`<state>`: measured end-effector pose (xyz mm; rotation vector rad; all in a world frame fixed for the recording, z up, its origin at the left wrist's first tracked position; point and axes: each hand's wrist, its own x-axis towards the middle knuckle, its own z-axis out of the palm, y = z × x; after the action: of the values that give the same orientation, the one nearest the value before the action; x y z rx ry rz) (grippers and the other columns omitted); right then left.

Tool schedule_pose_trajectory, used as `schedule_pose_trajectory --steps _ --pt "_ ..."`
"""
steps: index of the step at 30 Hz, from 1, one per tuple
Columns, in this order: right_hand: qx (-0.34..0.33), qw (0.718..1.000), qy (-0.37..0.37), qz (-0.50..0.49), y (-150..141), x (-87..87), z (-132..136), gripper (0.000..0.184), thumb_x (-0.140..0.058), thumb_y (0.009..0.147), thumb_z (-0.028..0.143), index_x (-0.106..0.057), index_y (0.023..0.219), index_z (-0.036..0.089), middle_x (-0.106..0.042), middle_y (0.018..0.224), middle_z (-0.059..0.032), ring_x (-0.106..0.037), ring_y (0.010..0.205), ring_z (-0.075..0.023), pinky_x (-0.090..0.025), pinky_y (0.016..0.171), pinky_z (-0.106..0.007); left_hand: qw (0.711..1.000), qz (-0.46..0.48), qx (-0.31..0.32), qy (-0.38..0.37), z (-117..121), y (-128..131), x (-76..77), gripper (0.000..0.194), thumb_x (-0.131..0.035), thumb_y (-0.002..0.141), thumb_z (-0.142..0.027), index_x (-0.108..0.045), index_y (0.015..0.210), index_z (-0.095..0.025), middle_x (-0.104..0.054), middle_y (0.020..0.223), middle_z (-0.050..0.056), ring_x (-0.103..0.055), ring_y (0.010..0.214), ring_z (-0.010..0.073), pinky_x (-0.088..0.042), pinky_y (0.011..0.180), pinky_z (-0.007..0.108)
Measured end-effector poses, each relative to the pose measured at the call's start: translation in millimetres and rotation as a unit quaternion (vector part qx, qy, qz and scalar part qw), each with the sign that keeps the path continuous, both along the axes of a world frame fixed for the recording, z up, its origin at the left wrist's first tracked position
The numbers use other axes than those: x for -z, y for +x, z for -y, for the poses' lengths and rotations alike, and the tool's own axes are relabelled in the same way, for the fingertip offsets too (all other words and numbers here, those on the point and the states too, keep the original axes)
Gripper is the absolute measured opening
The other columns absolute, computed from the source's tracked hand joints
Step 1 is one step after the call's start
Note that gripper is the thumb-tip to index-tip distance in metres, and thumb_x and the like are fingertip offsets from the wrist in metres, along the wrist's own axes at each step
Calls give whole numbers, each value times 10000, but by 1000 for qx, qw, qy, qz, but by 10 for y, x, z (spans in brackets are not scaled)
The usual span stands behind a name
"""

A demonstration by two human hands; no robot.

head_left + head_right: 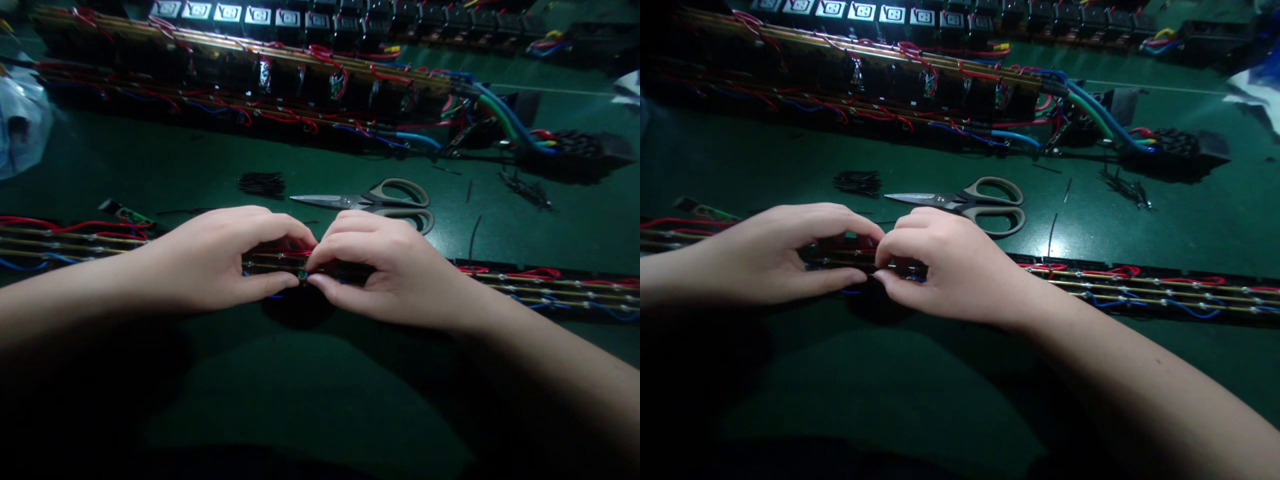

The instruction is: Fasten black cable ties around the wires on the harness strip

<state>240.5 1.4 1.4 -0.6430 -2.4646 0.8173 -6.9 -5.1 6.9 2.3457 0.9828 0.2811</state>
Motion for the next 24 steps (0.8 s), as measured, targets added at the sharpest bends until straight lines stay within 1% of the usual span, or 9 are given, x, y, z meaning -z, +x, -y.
schedule_pose_trajectory --steps 4,7,11,14,21,24 --pt "3 1000 -3 0 -1 3 -3 58 -686 903 130 -736 887 154 -728 832 -28 -637 783 -146 -467 729 -273 999 22 -15 -31 -15 -2 -6 309 -614 939 -362 -679 1224 -262 -761 1152 2 -721 1000 169 -571 876 254" --pt "5 1000 -9 -4 -6 -4 -2 55 -687 900 128 -700 857 161 -714 819 -20 -622 768 -141 -457 718 -270 998 45 -28 -37 -22 -7 0 277 -604 959 -338 -675 1214 -258 -763 1135 -7 -729 995 156 -582 895 248" --pt "11 1000 -7 -4 -5 -15 1 90 -665 899 105 -655 833 165 -684 800 -10 -592 744 -133 -445 702 -262 995 65 -63 -38 -28 -14 15 210 -572 1004 -309 -689 1171 -258 -766 1100 -21 -738 1001 140 -586 856 223" --pt "11 1000 -4 -4 -3 -10 1 99 -656 901 97 -646 822 156 -664 784 -10 -577 728 -130 -432 690 -262 993 75 -84 -41 -31 -11 15 186 -596 994 -313 -708 1131 -254 -766 1071 -16 -740 976 142 -592 818 222" --pt "15 1000 4 9 -14 24 -9 125 -628 892 68 -638 811 162 -626 765 -3 -552 703 -131 -402 662 -267 991 82 -99 -36 -37 -1 0 153 -632 963 -307 -733 1053 -235 -762 1004 -12 -724 903 142 -581 782 243" --pt "14 1000 7 7 -8 24 -10 113 -630 897 68 -650 817 145 -625 770 -7 -549 706 -124 -399 662 -260 991 84 -100 -30 -42 -1 -3 138 -635 955 -302 -739 1011 -230 -758 962 -20 -711 865 138 -560 746 240"
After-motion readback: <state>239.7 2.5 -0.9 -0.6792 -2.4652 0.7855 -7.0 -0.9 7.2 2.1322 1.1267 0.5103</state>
